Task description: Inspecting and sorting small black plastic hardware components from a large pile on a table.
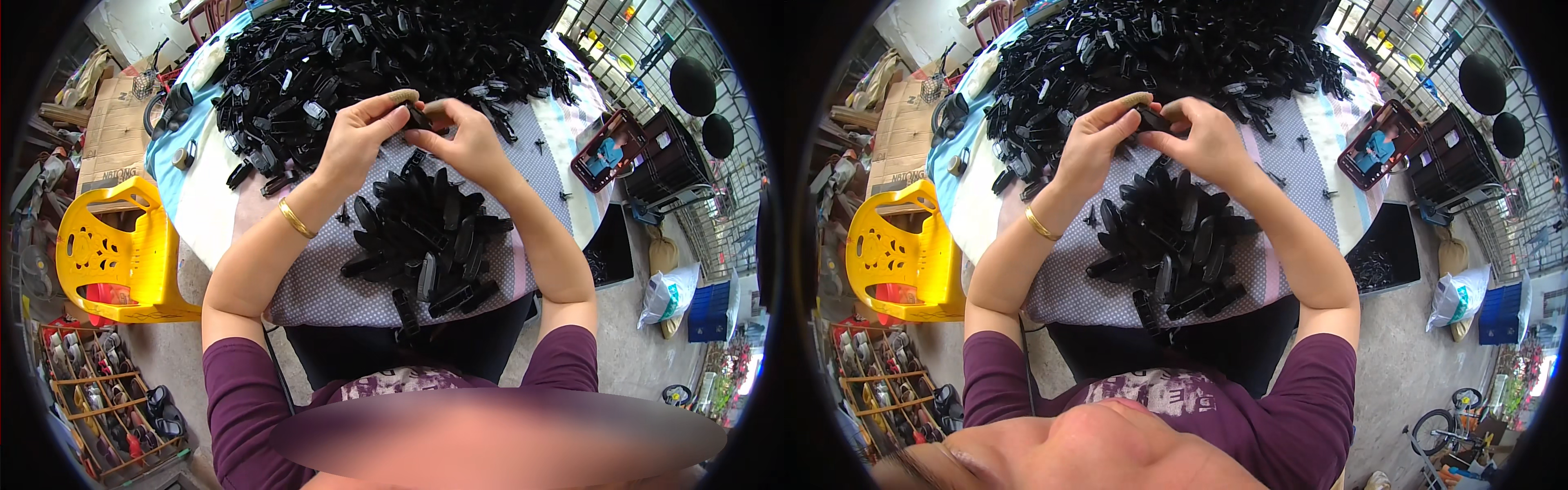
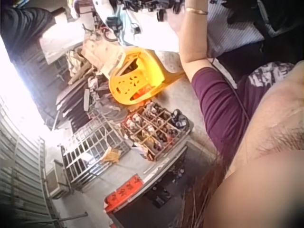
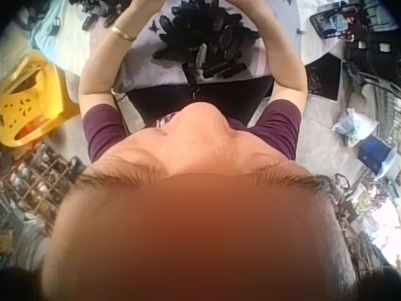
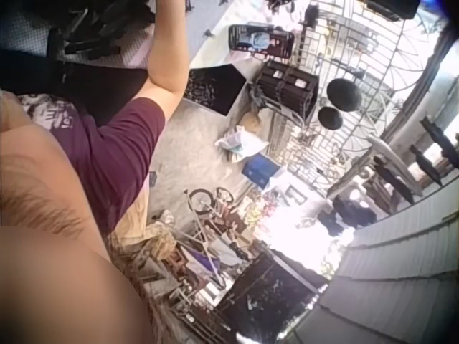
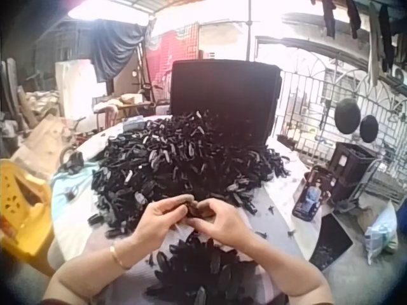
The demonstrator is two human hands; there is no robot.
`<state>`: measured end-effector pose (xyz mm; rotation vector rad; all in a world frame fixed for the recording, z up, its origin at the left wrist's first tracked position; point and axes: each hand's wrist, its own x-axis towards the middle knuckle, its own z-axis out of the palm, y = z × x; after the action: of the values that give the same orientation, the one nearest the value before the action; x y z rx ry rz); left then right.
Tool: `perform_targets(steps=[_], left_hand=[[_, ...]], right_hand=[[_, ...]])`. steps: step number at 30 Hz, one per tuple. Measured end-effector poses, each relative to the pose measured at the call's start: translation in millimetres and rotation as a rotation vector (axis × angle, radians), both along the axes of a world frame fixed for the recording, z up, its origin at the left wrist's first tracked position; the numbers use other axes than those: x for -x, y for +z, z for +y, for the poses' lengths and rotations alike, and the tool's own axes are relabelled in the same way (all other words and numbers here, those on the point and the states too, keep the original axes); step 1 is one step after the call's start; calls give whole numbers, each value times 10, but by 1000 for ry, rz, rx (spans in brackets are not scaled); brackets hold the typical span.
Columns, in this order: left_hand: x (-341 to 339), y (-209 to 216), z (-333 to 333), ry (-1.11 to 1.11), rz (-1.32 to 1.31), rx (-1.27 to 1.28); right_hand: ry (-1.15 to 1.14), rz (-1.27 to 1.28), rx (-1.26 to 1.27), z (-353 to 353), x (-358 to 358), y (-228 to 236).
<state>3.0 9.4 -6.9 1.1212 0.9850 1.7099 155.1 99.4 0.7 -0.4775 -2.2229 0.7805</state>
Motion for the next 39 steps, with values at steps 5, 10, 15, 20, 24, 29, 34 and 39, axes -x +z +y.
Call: perform_targets(steps=[5,10,15,20,24,29,34,39], left_hand=[[31,70,-34,4,143,-19],[75,87,-27,-14,214,-56],[85,152,-65,-7,273,10],[-228,432,-292,-247,985,-167],[-349,381,-196,-324,1026,-151],[-153,2,336,239,1445,-70],[-168,-190,550,264,1642,80],[-136,-158,477,287,1495,-44]], right_hand=[[60,-77,53,-68,-18,36],[14,85,-200,-129,9,-33],[373,-223,338,242,-32,124],[-516,100,-436,1367,-455,-190],[-754,-259,-686,1883,-726,-629],[-638,-315,-435,1775,-600,-651],[-608,-161,-487,1538,-556,-360],[-230,86,-187,993,-399,-16]])
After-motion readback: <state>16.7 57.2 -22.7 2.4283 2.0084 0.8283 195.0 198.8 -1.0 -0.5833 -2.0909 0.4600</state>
